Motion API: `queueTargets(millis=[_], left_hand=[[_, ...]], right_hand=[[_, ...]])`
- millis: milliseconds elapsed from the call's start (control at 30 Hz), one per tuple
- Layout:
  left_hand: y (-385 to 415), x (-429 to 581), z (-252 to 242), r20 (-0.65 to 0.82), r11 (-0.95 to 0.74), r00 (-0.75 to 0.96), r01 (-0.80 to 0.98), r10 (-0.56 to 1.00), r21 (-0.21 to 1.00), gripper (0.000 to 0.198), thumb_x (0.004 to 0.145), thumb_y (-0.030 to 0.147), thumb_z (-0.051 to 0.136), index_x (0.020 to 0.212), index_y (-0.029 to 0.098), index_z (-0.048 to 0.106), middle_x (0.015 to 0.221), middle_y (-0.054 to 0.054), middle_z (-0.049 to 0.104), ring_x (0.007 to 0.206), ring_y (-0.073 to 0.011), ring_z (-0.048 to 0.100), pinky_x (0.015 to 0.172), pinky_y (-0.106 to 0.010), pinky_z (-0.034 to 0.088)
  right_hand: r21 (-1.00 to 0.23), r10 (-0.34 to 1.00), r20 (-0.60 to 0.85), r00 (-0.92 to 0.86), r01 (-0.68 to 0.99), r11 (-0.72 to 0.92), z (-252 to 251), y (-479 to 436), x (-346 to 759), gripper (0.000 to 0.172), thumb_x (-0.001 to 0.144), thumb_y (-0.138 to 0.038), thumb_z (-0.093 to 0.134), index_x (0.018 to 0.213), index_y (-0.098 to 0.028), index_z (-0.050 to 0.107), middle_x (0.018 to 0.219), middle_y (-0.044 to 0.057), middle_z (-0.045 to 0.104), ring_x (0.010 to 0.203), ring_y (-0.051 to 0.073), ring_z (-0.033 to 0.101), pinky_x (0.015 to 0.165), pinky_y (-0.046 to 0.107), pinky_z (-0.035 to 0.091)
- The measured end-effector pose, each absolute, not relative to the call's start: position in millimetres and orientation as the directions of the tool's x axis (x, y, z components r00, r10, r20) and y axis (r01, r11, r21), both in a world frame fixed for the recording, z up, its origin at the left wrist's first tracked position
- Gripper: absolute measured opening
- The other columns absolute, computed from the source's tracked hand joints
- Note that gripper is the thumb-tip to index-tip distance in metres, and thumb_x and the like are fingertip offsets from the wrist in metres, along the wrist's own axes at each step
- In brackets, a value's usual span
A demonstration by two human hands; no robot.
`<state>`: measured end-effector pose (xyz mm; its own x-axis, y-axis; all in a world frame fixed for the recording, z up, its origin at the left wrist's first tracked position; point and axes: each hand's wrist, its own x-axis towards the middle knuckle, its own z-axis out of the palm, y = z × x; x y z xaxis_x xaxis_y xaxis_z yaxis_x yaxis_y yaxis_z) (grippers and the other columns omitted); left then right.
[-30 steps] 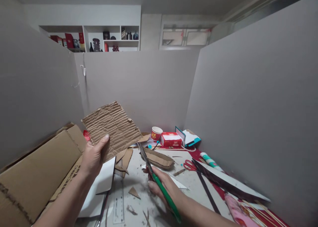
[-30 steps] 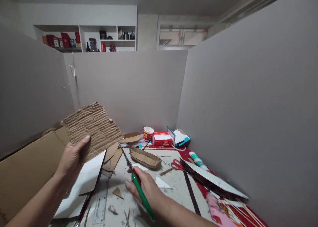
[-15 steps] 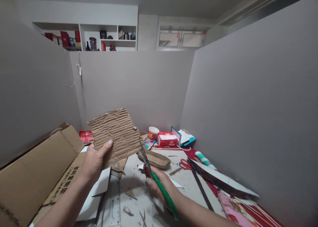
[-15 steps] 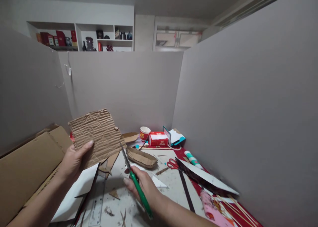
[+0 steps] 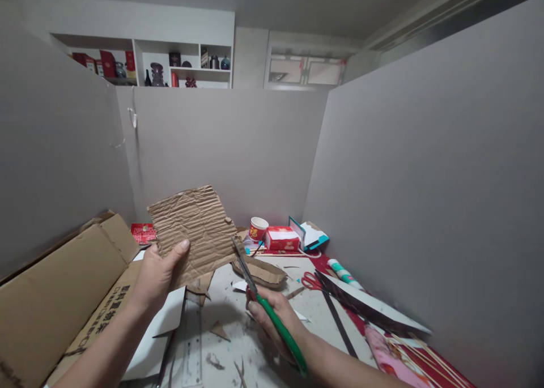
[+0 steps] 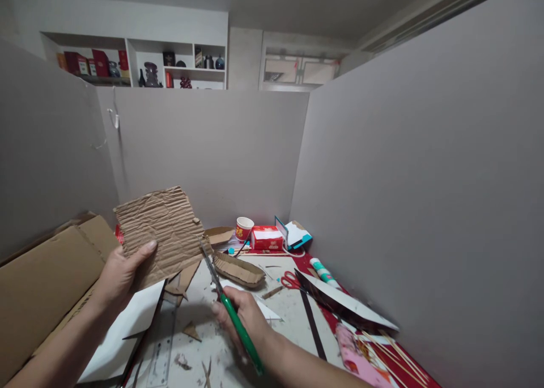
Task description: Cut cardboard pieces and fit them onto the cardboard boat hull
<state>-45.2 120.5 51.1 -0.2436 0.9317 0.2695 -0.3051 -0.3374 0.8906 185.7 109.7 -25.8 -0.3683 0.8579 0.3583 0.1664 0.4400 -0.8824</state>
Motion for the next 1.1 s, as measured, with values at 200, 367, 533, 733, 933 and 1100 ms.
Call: queueTargets(millis=[200,367,533,733,933,1100], left_hand=[[120,-48,53,0.284,-0.335,-0.196,-0.321,0.939,0.886,0.041,0.067,0.030,0.080,0.103,0.015,0.068,0.103,-0.010,0.074,0.095,-0.0269,0.069,0.089,-0.039,0.053],[120,-48,53,0.289,-0.333,-0.194,-0.254,0.937,0.908,0.042,0.064,0.033,0.082,0.098,0.014,0.070,0.102,-0.011,0.075,0.092,-0.0280,0.070,0.088,-0.039,0.053],[120,-41,42,0.259,-0.285,-0.134,-0.246,0.956,0.926,0.047,0.065,0.037,0.081,0.104,0.012,0.069,0.103,-0.013,0.074,0.097,-0.0290,0.069,0.093,-0.040,0.050],[120,-40,38,0.198,-0.215,-0.088,-0.311,0.976,0.926,0.052,0.067,0.034,0.080,0.112,0.011,0.065,0.104,-0.014,0.074,0.102,-0.0295,0.067,0.094,-0.041,0.050],[117,-44,51,0.101,-0.107,-0.036,-0.421,0.994,0.901,0.055,0.071,0.026,0.076,0.122,0.018,0.059,0.107,-0.010,0.073,0.094,-0.0269,0.070,0.085,-0.039,0.056],[115,-47,61,0.111,-0.140,-0.100,-0.359,0.989,0.923,0.058,0.070,0.027,0.078,0.123,0.019,0.058,0.104,-0.011,0.074,0.088,-0.0268,0.072,0.078,-0.037,0.059]], right_hand=[[-0.885,0.867,0.335,-0.369,0.193,0.424,-24,107,188,0.047,0.082,-0.063,0.048,0.065,-0.020,0.040,0.063,-0.003,0.030,0.059,0.013,0.027,0.054,0.026,0.026],[-0.810,0.827,0.376,-0.419,0.285,0.513,-19,111,191,0.043,0.086,-0.059,0.044,0.071,-0.019,0.048,0.064,-0.001,0.040,0.060,0.014,0.035,0.056,0.027,0.031],[-0.807,0.820,0.405,-0.404,0.264,0.528,-12,109,190,0.047,0.088,-0.062,0.040,0.075,-0.019,0.053,0.062,0.000,0.047,0.058,0.015,0.039,0.054,0.026,0.033],[-0.856,0.835,0.393,-0.386,0.179,0.485,-10,103,187,0.054,0.086,-0.068,0.039,0.063,-0.020,0.041,0.055,-0.004,0.036,0.053,0.011,0.030,0.048,0.024,0.026],[-0.836,0.819,0.387,-0.424,0.214,0.506,-16,107,190,0.053,0.086,-0.068,0.040,0.063,-0.020,0.037,0.060,-0.004,0.030,0.055,0.010,0.028,0.049,0.024,0.026],[-0.772,0.779,0.405,-0.479,0.278,0.572,-17,110,193,0.047,0.087,-0.062,0.044,0.069,-0.019,0.044,0.062,-0.002,0.039,0.058,0.013,0.035,0.054,0.025,0.034]])
